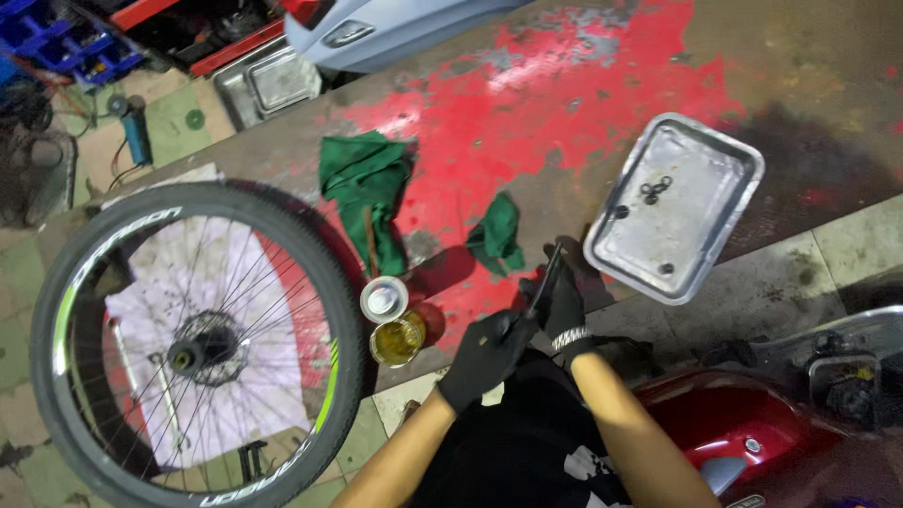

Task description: The person sprays a lubricant onto the bicycle wheel hub, wipes the hub and axle with a cloth, and applies grease to the hub bearings by hand.

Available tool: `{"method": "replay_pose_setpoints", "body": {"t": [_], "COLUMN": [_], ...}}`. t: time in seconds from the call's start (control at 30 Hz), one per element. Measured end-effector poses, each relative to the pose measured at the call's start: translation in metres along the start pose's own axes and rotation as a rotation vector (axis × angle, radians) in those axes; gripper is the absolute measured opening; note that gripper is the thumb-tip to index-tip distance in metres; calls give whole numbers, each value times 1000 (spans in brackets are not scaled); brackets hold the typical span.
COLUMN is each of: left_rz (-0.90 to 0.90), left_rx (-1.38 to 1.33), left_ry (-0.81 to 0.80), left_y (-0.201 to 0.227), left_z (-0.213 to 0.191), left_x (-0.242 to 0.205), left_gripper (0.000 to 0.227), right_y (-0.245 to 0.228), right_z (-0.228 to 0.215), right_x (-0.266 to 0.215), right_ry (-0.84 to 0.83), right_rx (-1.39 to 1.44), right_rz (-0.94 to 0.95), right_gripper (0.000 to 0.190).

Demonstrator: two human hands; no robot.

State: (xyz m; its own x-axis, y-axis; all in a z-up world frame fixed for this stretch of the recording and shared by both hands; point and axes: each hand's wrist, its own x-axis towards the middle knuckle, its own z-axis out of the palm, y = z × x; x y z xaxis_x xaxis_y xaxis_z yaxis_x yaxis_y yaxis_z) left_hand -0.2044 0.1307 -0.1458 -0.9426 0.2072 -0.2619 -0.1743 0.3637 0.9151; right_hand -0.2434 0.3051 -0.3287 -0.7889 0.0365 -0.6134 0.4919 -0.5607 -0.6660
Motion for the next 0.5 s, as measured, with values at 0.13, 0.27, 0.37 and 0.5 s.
{"method": "replay_pose_setpoints", "body": {"t": [0.13,0.27,0.37,0.5], "left_rz": [108,47,-29,101], "left_rx": [146,186,285,273], "left_ry": [-17,-82,-99,4], "left_y": [-20,-52,-72,-75], "left_z": [81,156,185,181], "left_x": [97,171,201,200], "left_gripper": [33,35,39,30], "right_y": [8,-1,-4,-21], "right_z": [-58,-76,-71,-55], "right_x": [-25,-48,-57,-64], "right_ry": [163,93,99,38], "right_rx": [-1121,-1214,-1245,-1185], "right_rz": [-493,-540,-667,-601], "right_gripper": [43,58,59,46]}}
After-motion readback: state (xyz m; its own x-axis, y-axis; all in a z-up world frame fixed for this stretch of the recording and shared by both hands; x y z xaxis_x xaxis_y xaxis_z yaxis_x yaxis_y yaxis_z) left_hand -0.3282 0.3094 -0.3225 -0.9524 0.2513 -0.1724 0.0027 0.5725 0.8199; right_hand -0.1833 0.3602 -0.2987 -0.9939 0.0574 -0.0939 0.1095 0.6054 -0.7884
